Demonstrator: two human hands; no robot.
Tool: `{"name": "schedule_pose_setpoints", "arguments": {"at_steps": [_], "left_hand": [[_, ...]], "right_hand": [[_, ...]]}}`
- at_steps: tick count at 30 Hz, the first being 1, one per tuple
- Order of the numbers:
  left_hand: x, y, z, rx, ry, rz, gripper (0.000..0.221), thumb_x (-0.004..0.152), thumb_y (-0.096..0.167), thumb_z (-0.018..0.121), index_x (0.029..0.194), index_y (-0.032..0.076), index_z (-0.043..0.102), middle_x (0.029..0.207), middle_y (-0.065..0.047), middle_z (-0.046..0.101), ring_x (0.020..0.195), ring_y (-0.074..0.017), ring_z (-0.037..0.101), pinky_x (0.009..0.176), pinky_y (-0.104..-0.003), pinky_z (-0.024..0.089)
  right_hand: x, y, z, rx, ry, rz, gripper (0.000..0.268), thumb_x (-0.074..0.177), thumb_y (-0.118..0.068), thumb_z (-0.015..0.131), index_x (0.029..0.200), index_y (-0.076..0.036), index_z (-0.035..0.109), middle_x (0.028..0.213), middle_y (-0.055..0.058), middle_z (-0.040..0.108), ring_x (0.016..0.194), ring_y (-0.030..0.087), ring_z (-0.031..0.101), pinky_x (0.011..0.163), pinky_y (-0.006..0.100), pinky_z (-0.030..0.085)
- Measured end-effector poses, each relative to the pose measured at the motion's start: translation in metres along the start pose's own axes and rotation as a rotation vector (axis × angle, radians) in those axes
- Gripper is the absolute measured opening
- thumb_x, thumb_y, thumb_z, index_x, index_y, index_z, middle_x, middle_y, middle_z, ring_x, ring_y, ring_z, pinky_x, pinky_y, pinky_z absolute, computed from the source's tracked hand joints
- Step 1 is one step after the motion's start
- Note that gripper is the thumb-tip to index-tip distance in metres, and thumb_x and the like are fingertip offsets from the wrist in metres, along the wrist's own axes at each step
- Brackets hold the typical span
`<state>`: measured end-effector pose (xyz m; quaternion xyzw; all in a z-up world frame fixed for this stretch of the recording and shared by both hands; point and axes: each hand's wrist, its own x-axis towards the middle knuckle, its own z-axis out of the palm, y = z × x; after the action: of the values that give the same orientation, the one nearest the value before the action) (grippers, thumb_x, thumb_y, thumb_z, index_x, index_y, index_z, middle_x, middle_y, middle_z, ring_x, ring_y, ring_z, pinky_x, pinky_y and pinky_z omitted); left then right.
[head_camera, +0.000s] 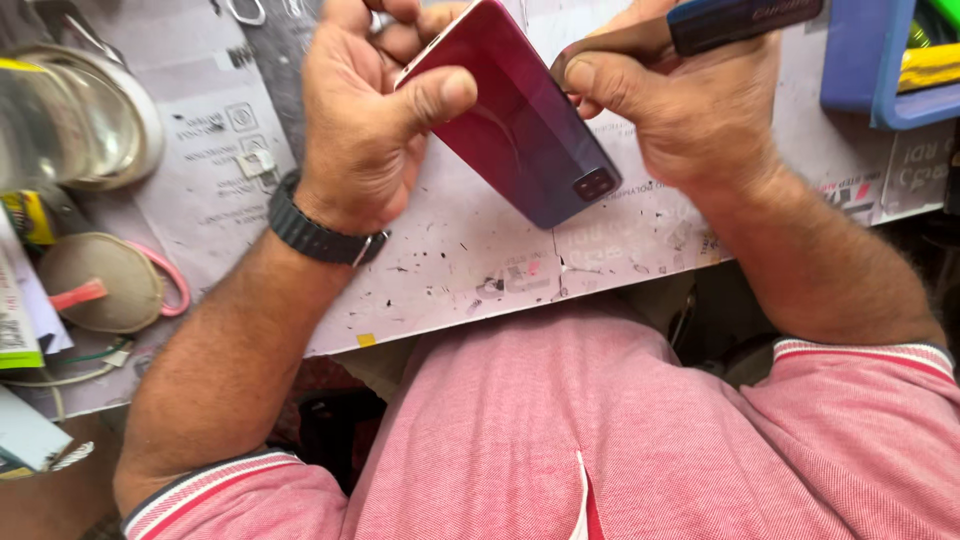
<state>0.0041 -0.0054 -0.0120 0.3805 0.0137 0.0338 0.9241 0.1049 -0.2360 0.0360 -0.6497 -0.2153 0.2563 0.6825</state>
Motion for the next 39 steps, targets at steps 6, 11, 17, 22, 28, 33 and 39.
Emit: {"name": "schedule_pose_setpoints", "arguments": {"at_steps": [6,11,17,22,28,33,39], "left_hand": [[-0.005,-0.013,0.01,-0.171,0.062,-0.052,0.044,0.103,0.001,0.079,0.135,0.002,0.048,0.119,-0.009,0.066,0.11,-0.0141,0.067,0.105,-0.03,0.057],[-0.007,-0.013,0.006,-0.159,0.03,-0.018,0.04,0.096,0.002,0.075,0.121,0.013,0.045,0.119,-0.009,0.062,0.113,-0.018,0.064,0.105,-0.038,0.056],[-0.003,-0.009,-0.009,-0.414,-0.087,0.061,0.021,0.11,0.025,0.062,0.111,0.009,0.049,0.134,-0.015,0.055,0.124,-0.0227,0.054,0.114,-0.041,0.043],[-0.002,-0.005,-0.017,-0.471,-0.151,0.066,0.028,0.113,0.037,0.054,0.101,0.012,0.049,0.127,-0.013,0.056,0.127,-0.0246,0.055,0.114,-0.042,0.043],[-0.003,-0.001,-0.015,-0.482,-0.155,0.009,0.029,0.109,0.039,0.054,0.098,0.013,0.047,0.123,-0.011,0.056,0.126,-0.0242,0.054,0.114,-0.041,0.043],[-0.001,0.004,-0.01,-0.479,-0.158,0.002,0.03,0.105,0.037,0.055,0.091,0.013,0.045,0.112,-0.008,0.053,0.115,-0.0224,0.052,0.105,-0.037,0.045],[-0.002,0.012,-0.009,-0.43,-0.13,0.005,0.023,0.095,0.028,0.057,0.088,0.014,0.04,0.101,-0.005,0.046,0.101,-0.0179,0.05,0.093,-0.032,0.049]], "right_hand": [[-0.003,0.013,0.006,0.079,0.028,-0.078,0.018,0.105,0.003,0.077,0.11,0.001,0.06,0.101,0.018,0.074,0.083,0.017,0.073,0.077,0.028,0.065],[-0.006,0.019,0.003,0.106,0.053,-0.065,0.021,0.1,0.009,0.078,0.105,0.001,0.059,0.094,0.019,0.073,0.078,0.02,0.073,0.073,0.031,0.064],[-0.006,0.024,0.006,0.152,0.038,-0.102,0.021,0.1,0.009,0.078,0.105,0.001,0.059,0.093,0.021,0.072,0.078,0.022,0.073,0.074,0.032,0.064],[-0.007,0.022,0.004,0.173,0.004,-0.057,0.018,0.1,0.007,0.078,0.103,0.003,0.06,0.095,0.023,0.073,0.081,0.022,0.074,0.076,0.032,0.064],[-0.008,0.024,0.001,0.168,-0.003,-0.051,0.02,0.098,0.007,0.077,0.105,0.002,0.059,0.095,0.021,0.073,0.081,0.021,0.075,0.076,0.031,0.065],[-0.009,0.023,0.002,0.164,-0.03,-0.075,0.021,0.099,0.006,0.077,0.108,0.001,0.059,0.096,0.021,0.073,0.083,0.02,0.075,0.077,0.03,0.065],[-0.009,0.023,0.003,0.088,-0.06,-0.1,0.018,0.099,0.006,0.076,0.107,0.001,0.06,0.096,0.02,0.073,0.084,0.019,0.075,0.076,0.029,0.065]]}}
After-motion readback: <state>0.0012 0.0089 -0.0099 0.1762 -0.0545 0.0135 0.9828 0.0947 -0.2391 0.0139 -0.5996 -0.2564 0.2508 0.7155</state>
